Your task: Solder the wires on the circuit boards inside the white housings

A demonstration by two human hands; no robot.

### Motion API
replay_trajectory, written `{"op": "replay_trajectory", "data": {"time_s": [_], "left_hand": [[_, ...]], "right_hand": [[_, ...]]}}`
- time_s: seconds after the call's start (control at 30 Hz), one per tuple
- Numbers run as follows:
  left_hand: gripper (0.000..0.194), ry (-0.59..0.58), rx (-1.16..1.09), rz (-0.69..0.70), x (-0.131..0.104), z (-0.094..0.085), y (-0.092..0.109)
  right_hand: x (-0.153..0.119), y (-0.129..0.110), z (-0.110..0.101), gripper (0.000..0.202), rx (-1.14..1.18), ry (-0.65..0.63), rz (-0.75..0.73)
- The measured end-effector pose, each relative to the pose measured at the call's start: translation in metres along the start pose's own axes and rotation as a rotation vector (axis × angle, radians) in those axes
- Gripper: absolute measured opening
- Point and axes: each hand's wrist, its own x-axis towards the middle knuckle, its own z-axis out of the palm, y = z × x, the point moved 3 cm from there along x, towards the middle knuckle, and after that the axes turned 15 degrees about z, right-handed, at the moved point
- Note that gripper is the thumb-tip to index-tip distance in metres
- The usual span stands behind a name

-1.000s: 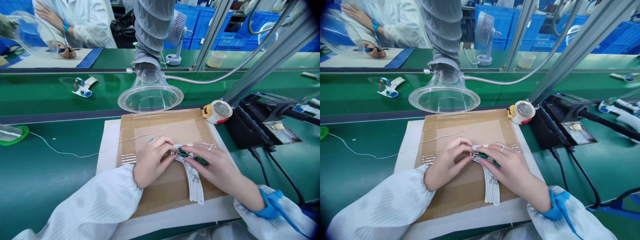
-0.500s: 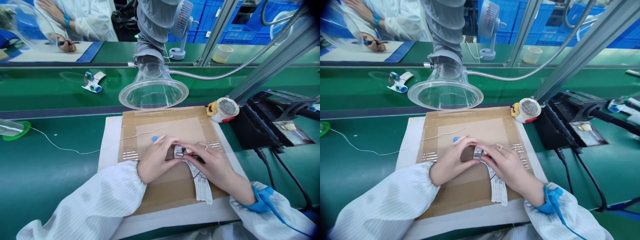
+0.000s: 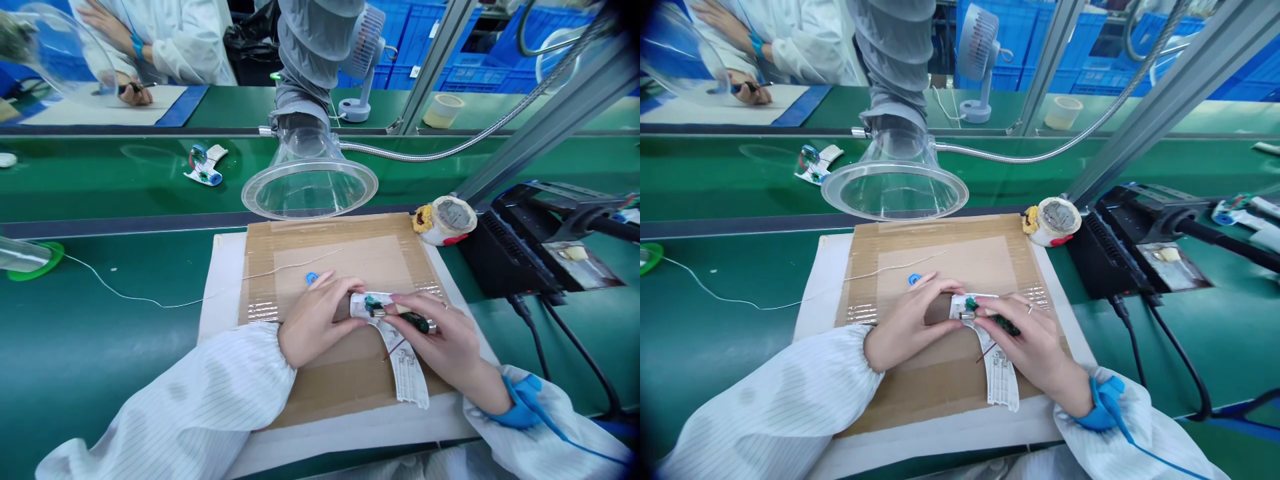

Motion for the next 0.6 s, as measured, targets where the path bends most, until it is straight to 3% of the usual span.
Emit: {"op": "replay_trajectory", "data": {"time_s": [0.1,0.2,0.3,0.43,0.6], "left_hand": [[0.048,0.06,0.018,0.016,0.002,-0.018,0.002],[0.032,0.133,0.085,0.028,0.003,-0.05,0.0],[0.023,0.02,0.178,-0.044,-0.001,-0.07,-0.01],[0.03,-0.163,0.272,-0.166,-0.008,-0.068,-0.024],[0.011,-0.194,0.243,-0.272,-0.007,-0.062,-0.026]], "right_hand": [[-0.001,0.005,-0.001,0.028,0.073,0.04,0.167],[0.0,0.009,0.002,0.027,0.177,0.027,0.277],[0.003,0.01,0.003,0.029,0.226,0.03,0.337],[0.003,0.01,0.004,0.033,0.256,-0.006,0.377],[0.004,0.008,0.006,0.029,0.291,-0.037,0.38]]}}
